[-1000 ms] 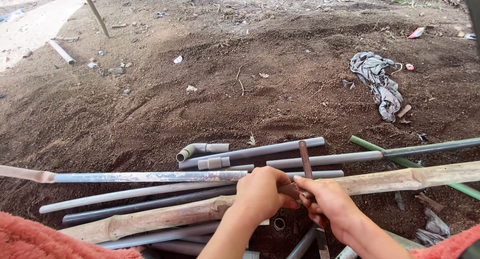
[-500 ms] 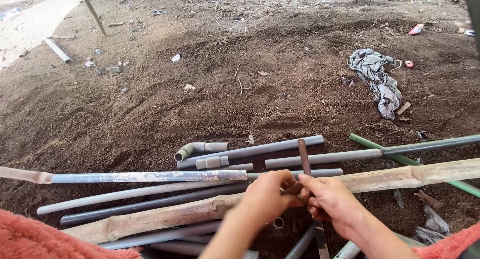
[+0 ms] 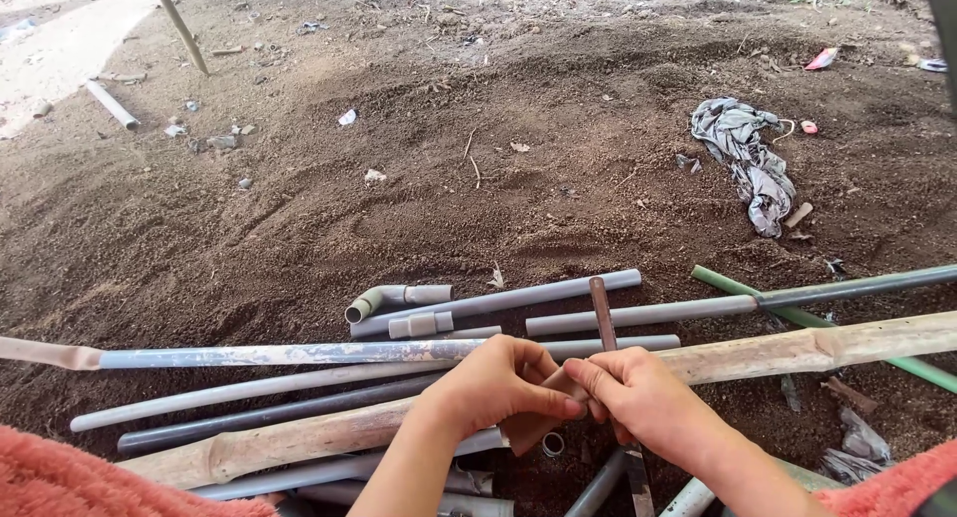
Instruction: The person sits on the ground and uses a knife to cut a strip of brown material. They then wrap this material around the ends of several metal pipes and a wooden stick, securing the connections.
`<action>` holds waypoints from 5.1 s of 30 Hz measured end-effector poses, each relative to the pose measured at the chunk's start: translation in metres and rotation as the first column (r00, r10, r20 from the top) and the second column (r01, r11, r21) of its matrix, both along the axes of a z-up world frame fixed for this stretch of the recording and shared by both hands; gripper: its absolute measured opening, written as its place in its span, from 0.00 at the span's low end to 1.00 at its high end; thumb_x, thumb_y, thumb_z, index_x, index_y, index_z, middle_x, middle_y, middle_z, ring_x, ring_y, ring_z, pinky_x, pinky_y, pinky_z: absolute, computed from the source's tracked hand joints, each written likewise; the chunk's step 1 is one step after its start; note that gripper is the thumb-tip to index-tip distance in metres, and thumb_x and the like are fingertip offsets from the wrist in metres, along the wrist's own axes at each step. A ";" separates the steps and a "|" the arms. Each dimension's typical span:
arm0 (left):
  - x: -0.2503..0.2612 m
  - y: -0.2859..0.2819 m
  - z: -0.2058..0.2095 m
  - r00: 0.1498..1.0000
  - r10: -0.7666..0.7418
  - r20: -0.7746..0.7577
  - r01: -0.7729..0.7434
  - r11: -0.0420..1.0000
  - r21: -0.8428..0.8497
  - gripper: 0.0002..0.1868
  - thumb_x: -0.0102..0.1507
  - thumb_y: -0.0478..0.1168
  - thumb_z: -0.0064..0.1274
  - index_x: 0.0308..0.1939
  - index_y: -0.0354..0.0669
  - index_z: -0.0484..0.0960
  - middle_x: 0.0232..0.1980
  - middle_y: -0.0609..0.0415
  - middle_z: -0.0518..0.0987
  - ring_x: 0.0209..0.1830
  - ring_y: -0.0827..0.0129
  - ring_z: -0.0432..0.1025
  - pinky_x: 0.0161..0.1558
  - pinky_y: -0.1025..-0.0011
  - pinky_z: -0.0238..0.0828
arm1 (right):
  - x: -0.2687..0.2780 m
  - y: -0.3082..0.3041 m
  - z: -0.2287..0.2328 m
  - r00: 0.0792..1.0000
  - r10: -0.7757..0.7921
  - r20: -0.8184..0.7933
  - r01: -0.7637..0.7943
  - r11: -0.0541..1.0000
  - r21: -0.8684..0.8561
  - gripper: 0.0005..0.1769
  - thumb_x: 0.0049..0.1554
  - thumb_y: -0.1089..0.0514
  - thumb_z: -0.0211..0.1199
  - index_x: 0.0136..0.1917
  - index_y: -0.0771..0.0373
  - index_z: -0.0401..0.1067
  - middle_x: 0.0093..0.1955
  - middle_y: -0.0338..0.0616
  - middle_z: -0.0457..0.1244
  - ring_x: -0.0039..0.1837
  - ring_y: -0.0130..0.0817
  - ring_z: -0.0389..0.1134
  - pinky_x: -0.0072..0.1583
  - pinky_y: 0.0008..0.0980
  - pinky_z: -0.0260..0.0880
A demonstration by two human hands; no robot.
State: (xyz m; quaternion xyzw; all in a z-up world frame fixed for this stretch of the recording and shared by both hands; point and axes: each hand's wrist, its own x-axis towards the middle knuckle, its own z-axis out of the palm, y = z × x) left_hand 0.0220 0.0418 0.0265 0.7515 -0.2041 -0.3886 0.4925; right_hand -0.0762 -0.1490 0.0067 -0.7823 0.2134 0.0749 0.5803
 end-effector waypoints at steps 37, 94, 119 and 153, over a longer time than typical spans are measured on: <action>-0.002 -0.017 -0.029 0.921 0.376 -0.106 -0.344 0.910 0.232 0.19 0.59 0.39 0.72 0.49 0.32 0.86 0.44 0.40 0.89 0.38 0.59 0.88 0.44 0.72 0.91 | -0.008 -0.023 -0.011 0.887 -0.388 -0.252 -0.042 0.475 -0.879 0.23 0.71 0.43 0.47 0.52 0.57 0.79 0.43 0.43 0.75 0.44 0.39 0.78 0.51 0.42 0.78; -0.027 -0.037 -0.033 0.522 0.530 0.668 -0.604 0.783 -0.149 0.23 0.49 0.45 0.76 0.46 0.57 0.84 0.41 0.68 0.84 0.46 0.68 0.74 0.47 0.64 0.73 | 0.008 0.025 -0.031 0.819 -0.387 -0.424 0.569 0.457 0.683 0.22 0.67 0.49 0.63 0.59 0.73 0.73 0.50 0.63 0.66 0.49 0.46 0.65 0.51 0.42 0.65; -0.010 0.040 -0.025 0.797 0.580 -0.171 -0.598 0.797 -0.085 0.25 0.68 0.44 0.49 0.68 0.41 0.72 0.53 0.45 0.83 0.44 0.65 0.77 0.44 0.69 0.75 | 0.036 0.094 -0.041 0.922 0.158 -0.353 0.298 0.291 0.909 0.17 0.69 0.48 0.59 0.51 0.65 0.75 0.43 0.51 0.66 0.48 0.45 0.67 0.56 0.46 0.66; 0.038 0.020 -0.076 0.845 0.413 0.340 -0.467 0.880 0.091 0.41 0.60 0.52 0.63 0.75 0.40 0.73 0.52 0.47 0.88 0.51 0.60 0.84 0.54 0.68 0.80 | 0.064 0.084 -0.069 0.921 -0.142 -0.363 0.371 0.605 0.705 0.12 0.67 0.61 0.51 0.45 0.68 0.71 0.37 0.53 0.62 0.40 0.43 0.62 0.45 0.45 0.61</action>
